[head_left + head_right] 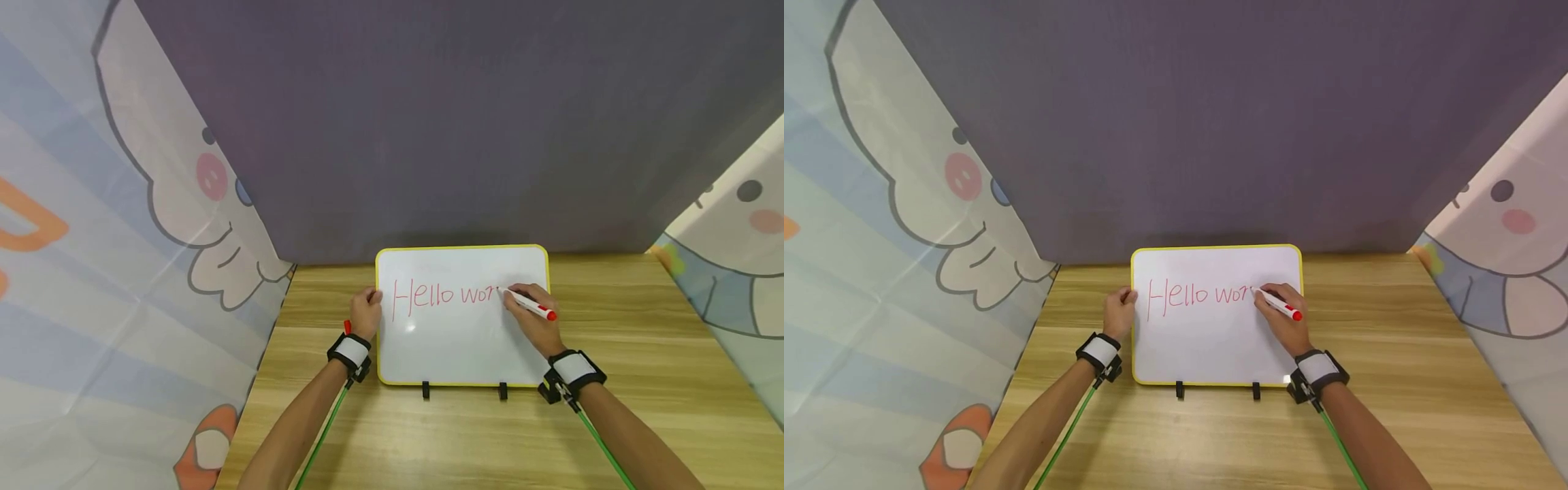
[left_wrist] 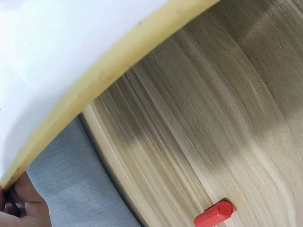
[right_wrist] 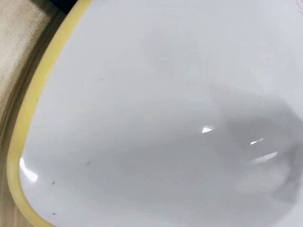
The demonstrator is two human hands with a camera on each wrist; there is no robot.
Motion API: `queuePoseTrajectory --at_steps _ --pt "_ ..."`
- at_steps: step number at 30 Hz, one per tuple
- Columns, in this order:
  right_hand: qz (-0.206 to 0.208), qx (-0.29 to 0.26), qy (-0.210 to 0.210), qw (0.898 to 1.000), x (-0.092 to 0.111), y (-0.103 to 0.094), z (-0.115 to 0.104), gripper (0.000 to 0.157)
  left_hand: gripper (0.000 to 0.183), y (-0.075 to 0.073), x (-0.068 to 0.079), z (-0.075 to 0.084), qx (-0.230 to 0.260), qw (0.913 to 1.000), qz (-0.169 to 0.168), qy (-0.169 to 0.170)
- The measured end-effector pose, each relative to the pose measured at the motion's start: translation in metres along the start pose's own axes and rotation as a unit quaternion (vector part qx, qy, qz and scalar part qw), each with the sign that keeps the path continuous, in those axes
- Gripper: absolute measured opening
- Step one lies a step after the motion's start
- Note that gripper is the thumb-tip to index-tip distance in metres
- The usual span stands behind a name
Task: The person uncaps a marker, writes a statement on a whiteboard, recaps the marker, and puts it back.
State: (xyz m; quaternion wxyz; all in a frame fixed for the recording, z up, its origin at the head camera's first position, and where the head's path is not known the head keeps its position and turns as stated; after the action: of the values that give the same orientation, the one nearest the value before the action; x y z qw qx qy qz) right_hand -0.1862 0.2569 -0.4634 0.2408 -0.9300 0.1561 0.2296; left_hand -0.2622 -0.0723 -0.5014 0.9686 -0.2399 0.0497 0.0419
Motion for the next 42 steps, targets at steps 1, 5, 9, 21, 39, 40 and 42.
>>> queuePoseTrajectory --at_steps 1,5,9,21,39,40,42 --pt "0.0 0.003 0.005 1.0 -0.001 0.001 0.005 0.01 0.019 0.0 0.0 0.0 0.001 1.0 -0.001 -0.004" --pt "0.003 0.001 -0.002 1.0 -0.004 0.005 0.038 0.011 0.019 0.0 0.0 0.0 -0.004 1.0 0.001 -0.005" --pt "0.009 -0.017 -0.011 1.0 -0.005 0.007 0.047 0.012 0.018 0.0 0.0 0.001 -0.007 1.0 0.002 0.0" --pt "-0.016 0.001 -0.014 1.0 0.003 0.004 0.006 0.012 0.017 -0.001 -0.002 0.006 -0.024 0.9997 -0.008 -0.002" --pt "-0.006 -0.012 0.038 0.999 0.011 0.004 0.028 0.009 0.017 -0.002 -0.003 0.006 -0.018 0.9998 -0.004 -0.012" --pt "-0.001 -0.014 0.041 0.999 0.01 0.003 0.028 0.009 0.017 -0.001 -0.003 0.005 -0.017 0.9998 -0.004 -0.013" --pt "0.011 -0.018 0.039 0.999 0.009 0.0 0.027 0.009 0.017 -0.001 -0.002 0.005 -0.016 0.9998 -0.004 -0.014"
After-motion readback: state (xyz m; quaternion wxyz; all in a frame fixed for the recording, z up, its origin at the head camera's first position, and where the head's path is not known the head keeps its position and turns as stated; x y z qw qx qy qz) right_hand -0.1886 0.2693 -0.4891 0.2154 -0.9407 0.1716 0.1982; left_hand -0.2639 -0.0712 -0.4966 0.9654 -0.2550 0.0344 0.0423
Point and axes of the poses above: each hand's wrist, its own x-axis away from the middle knuckle, its own y-axis out of the palm, z = x × y, the point moved 4 cm from there along -x, towards the middle knuckle, and after that the axes turned 7 degrees about -z, right-handed, at the moved point
